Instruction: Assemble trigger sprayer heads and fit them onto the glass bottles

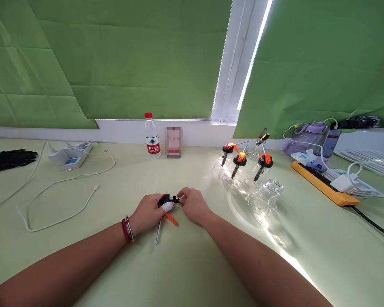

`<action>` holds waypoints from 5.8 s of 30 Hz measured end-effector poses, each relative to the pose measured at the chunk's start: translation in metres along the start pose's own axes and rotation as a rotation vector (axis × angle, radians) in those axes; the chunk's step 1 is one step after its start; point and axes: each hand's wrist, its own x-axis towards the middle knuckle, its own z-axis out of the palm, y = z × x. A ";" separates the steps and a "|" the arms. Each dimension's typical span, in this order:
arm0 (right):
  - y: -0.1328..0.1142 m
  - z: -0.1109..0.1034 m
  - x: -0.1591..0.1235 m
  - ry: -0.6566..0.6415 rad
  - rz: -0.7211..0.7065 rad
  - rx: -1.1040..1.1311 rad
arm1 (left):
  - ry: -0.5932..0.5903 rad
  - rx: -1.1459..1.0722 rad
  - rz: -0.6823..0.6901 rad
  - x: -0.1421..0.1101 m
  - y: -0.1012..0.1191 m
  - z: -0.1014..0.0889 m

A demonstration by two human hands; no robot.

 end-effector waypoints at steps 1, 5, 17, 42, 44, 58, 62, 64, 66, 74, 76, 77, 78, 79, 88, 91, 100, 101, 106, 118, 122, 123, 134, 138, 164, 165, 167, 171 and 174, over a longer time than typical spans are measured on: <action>0.000 -0.001 0.000 -0.004 -0.007 0.007 | 0.002 -0.001 -0.004 0.000 0.000 0.000; -0.001 -0.001 0.000 -0.021 -0.030 0.033 | 0.011 0.004 -0.010 0.000 0.000 0.001; -0.003 -0.004 0.002 -0.050 -0.017 0.010 | 0.032 -0.026 -0.006 0.000 -0.003 0.003; -0.002 -0.005 0.003 -0.059 -0.020 -0.014 | 0.041 -0.017 -0.033 0.001 -0.003 0.003; -0.001 -0.005 0.003 -0.060 -0.025 -0.018 | 0.042 -0.013 -0.034 0.001 -0.002 0.003; -0.002 -0.006 0.002 -0.073 -0.028 -0.039 | 0.026 0.003 -0.052 0.000 -0.001 0.002; 0.000 -0.005 0.003 -0.073 -0.027 -0.048 | 0.031 0.013 -0.044 0.000 -0.001 0.003; 0.001 -0.005 0.004 -0.066 -0.041 -0.051 | 0.033 0.016 -0.041 0.001 -0.001 0.003; 0.002 -0.005 0.004 -0.062 -0.046 -0.051 | 0.034 0.017 -0.039 0.001 -0.002 0.003; 0.004 -0.005 0.005 -0.063 -0.041 -0.059 | 0.032 0.021 -0.032 0.002 -0.004 0.004; 0.004 -0.004 0.005 -0.062 -0.039 -0.065 | 0.031 0.021 -0.032 0.002 -0.004 0.004; 0.005 -0.004 0.005 -0.061 -0.039 -0.068 | 0.031 0.022 -0.032 0.002 -0.004 0.004; 0.005 -0.004 0.005 -0.059 -0.039 -0.072 | 0.032 0.022 -0.033 0.002 -0.004 0.004; 0.005 -0.004 0.005 -0.057 -0.039 -0.075 | 0.033 0.022 -0.034 0.002 -0.004 0.004; 0.005 -0.005 0.005 -0.061 -0.040 -0.073 | 0.032 0.023 -0.043 0.002 -0.003 0.003; 0.006 -0.005 0.005 -0.055 -0.042 -0.083 | 0.033 0.027 -0.048 0.003 -0.002 0.003; 0.008 -0.004 0.006 -0.051 -0.058 -0.099 | 0.034 0.038 -0.039 0.003 -0.004 0.003; 0.008 -0.004 0.006 -0.052 -0.058 -0.098 | 0.033 0.038 -0.038 0.002 -0.004 0.003; 0.006 -0.005 0.006 -0.052 -0.051 -0.099 | 0.037 0.035 -0.041 0.002 -0.004 0.003; 0.004 -0.007 0.005 -0.072 -0.063 -0.119 | 0.038 0.024 -0.042 0.002 -0.004 0.004; 0.004 -0.007 0.004 -0.062 -0.059 -0.124 | 0.035 0.020 -0.037 0.002 -0.004 0.003; 0.004 -0.007 0.005 -0.061 -0.060 -0.131 | 0.035 0.020 -0.036 0.002 -0.004 0.002; 0.005 -0.006 0.004 -0.055 -0.076 -0.151 | 0.032 0.015 -0.043 0.002 -0.003 0.002; 0.005 -0.007 0.003 -0.052 -0.088 -0.145 | 0.030 0.017 -0.051 0.002 -0.003 0.002; 0.000 -0.007 0.002 -0.058 -0.093 -0.232 | 0.042 0.045 -0.042 0.001 0.000 0.003; -0.001 -0.007 0.001 -0.060 -0.094 -0.246 | 0.042 0.053 -0.039 0.001 0.001 0.002; -0.003 -0.006 0.001 -0.062 -0.101 -0.259 | 0.042 0.066 -0.036 0.000 0.001 0.002; -0.004 -0.006 0.000 -0.043 -0.114 -0.261 | 0.035 0.079 -0.040 0.001 0.001 0.002; -0.003 -0.006 -0.001 -0.040 -0.124 -0.270 | 0.035 0.086 -0.041 0.002 0.000 0.002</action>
